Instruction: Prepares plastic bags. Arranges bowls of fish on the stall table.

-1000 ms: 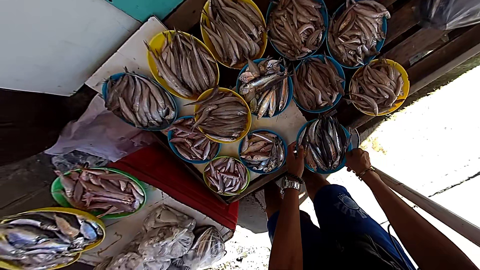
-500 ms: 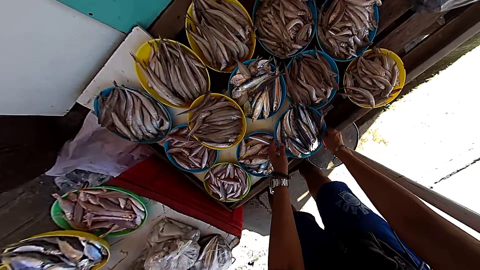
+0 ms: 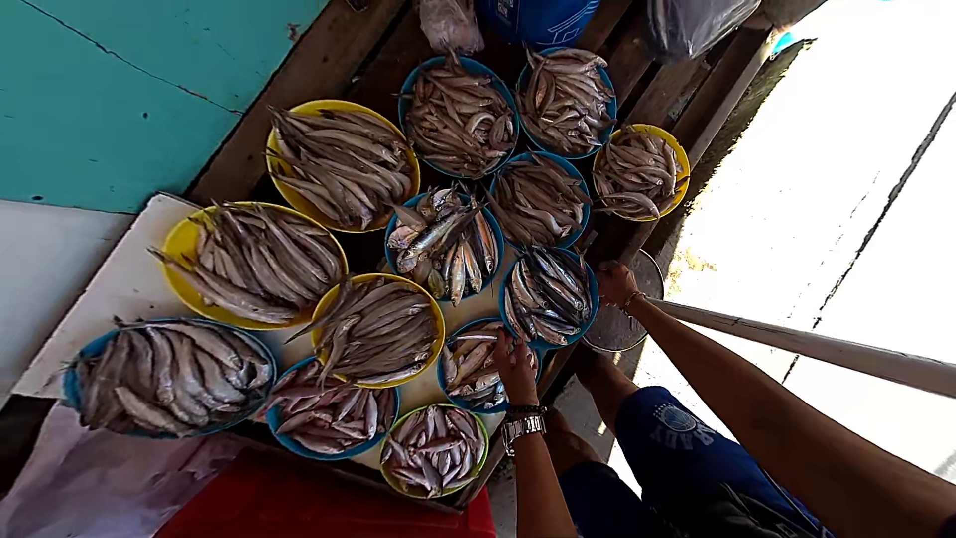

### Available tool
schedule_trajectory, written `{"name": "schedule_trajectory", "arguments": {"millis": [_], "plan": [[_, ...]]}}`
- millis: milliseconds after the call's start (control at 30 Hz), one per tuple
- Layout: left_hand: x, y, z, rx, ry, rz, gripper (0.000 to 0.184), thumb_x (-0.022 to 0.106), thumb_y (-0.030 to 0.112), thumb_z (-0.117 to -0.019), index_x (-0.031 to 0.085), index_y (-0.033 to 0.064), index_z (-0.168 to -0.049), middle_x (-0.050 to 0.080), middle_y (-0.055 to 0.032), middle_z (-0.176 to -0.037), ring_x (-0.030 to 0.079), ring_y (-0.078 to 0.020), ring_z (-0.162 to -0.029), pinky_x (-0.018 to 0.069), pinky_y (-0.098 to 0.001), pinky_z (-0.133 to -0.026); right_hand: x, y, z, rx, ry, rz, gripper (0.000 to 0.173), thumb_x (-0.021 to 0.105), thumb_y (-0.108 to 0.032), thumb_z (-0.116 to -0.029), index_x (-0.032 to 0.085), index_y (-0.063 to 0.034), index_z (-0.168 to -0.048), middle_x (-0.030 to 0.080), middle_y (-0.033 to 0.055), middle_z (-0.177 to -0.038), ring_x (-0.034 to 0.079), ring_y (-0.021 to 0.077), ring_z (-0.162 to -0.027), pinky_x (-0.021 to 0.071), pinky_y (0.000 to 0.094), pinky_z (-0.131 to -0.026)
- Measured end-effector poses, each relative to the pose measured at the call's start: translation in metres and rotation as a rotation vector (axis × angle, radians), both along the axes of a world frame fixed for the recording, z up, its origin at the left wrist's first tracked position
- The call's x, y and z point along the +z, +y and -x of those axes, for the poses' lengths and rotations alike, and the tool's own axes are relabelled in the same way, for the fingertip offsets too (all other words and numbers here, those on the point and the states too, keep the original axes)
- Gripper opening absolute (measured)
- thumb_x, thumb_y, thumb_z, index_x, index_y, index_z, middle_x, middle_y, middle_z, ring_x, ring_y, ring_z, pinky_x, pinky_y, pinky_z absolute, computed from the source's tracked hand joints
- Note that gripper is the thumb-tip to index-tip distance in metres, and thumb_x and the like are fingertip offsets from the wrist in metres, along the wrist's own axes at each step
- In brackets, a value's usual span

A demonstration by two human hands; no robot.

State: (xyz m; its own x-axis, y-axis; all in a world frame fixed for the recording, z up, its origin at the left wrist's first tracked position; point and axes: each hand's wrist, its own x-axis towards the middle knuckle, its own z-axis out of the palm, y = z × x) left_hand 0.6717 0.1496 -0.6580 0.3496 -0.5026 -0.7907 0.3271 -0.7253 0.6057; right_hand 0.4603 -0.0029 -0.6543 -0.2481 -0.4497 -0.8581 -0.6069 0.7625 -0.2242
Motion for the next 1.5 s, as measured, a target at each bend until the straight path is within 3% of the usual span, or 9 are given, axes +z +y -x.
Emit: {"name": "schedule_trajectory", "arguments": {"millis": [100,167,300,567,800,1100,1200,1367,1500], "plan": [[0.010,0.016,-0.011,-0.025,0.023,-0.003,0.056,0.049,0.015,-0.1054,0.033,0.0004,-0.157,0.038,-0.0255,-0.155,0.051,-0.0337,-0.131,0.0503,-0.0491,-0.099,0.002,-0.020,0.015,-0.501,-0.066,0.179,0.037,0.044,-0.024,-0.1116,0.051,-0.0001,-0.139,0.069,0.0146,-0.086,0.062,0.0161,-0.058,0.0527,0.0294,-0.055],[0.019,0.027,-0.019,-0.034,0.017,0.002,0.050,0.048,0.015,-0.1059,0.039,-0.0020,-0.152,0.041,-0.0254,-0.153,0.054,-0.0326,-0.129,0.0529,-0.0469,-0.097,-0.005,-0.045,0.033,-0.833,-0.136,0.309,0.037,0.044,-0.029,-0.1111,0.051,-0.0008,-0.135,0.071,0.0139,-0.088,0.064,0.0153,-0.058,0.0514,0.0275,-0.050],[0.030,0.070,-0.045,-0.081,-0.042,-0.037,0.049,0.046,0.019,-0.1051,0.042,-0.0033,-0.149,0.047,-0.0239,-0.148,0.060,-0.0283,-0.120,0.0564,-0.0428,-0.089,-0.019,-0.077,0.060,-1.144,-0.279,0.443,0.037,0.044,-0.026,-0.1096,0.045,-0.0024,-0.138,0.070,0.0175,-0.102,0.071,0.0203,-0.074,0.0579,0.0306,-0.062],[0.049,0.157,-0.097,-0.146,-0.102,-0.236,0.044,0.041,0.017,-0.1061,0.045,-0.0065,-0.144,0.053,-0.0243,-0.136,0.064,-0.0247,-0.104,0.0575,-0.0410,-0.080,-0.039,-0.086,0.078,-1.172,-0.309,0.449,0.034,0.054,-0.012,-0.1019,0.049,-0.0005,-0.133,0.069,0.0177,-0.102,0.072,0.0219,-0.076,0.0608,0.0317,-0.064],[0.050,0.184,-0.103,-0.175,-0.096,-0.328,0.042,0.040,0.013,-0.1072,0.043,-0.0081,-0.144,0.051,-0.0284,-0.134,0.066,-0.0246,-0.097,0.0582,-0.0396,-0.076,-0.033,-0.086,0.087,-1.346,-0.436,0.546,0.039,0.048,-0.013,-0.1034,0.045,-0.0008,-0.140,0.062,0.0238,-0.123,0.072,0.0318,-0.093,0.0629,0.0412,-0.077],[0.048,0.176,-0.096,-0.194,-0.067,-0.326,0.040,0.041,0.015,-0.1069,0.049,-0.0040,-0.141,0.056,-0.0244,-0.132,0.067,-0.0274,-0.098,0.0587,-0.0425,-0.076,-0.004,-0.098,0.072,-1.464,-0.276,0.729,0.035,0.054,0.006,-0.0884,0.050,0.0023,-0.123,0.062,0.0235,-0.103,0.071,0.0332,-0.078,0.0641,0.0479,-0.064],[0.045,0.182,-0.099,-0.192,-0.070,-0.317,0.039,0.043,0.015,-0.1069,0.050,-0.0041,-0.140,0.059,-0.0234,-0.126,0.067,-0.0255,-0.093,0.0585,-0.0404,-0.073,0.003,-0.079,0.067,-1.455,-0.267,0.735,0.040,0.052,0.009,-0.0869,0.047,0.0024,-0.126,0.061,0.0236,-0.104,0.070,0.0328,-0.078,0.0639,0.0469,-0.064],[0.046,0.194,-0.107,-0.200,-0.078,-0.342,0.039,0.042,0.015,-0.1078,0.050,-0.0048,-0.140,0.058,-0.0241,-0.126,0.067,-0.0249,-0.092,0.0582,-0.0401,-0.072,0.011,-0.031,0.058,-1.426,-0.194,0.784,0.012,0.051,0.006,-0.0914,0.050,0.0001,-0.102,0.066,0.0159,-0.080,0.072,0.0279,-0.064,0.0647,0.0442,-0.058],[0.045,0.203,-0.110,-0.211,-0.081,-0.365,0.039,0.043,0.015,-0.1072,0.049,-0.0055,-0.140,0.058,-0.0259,-0.129,0.067,-0.0281,-0.094,0.0585,-0.0438,-0.074,0.005,0.011,0.047,-1.496,-0.292,0.786,0.023,0.049,0.011,-0.0869,0.051,0.0008,-0.107,0.065,0.0185,-0.091,0.071,0.0307,-0.072,0.0640,0.0489,-0.065]]}}
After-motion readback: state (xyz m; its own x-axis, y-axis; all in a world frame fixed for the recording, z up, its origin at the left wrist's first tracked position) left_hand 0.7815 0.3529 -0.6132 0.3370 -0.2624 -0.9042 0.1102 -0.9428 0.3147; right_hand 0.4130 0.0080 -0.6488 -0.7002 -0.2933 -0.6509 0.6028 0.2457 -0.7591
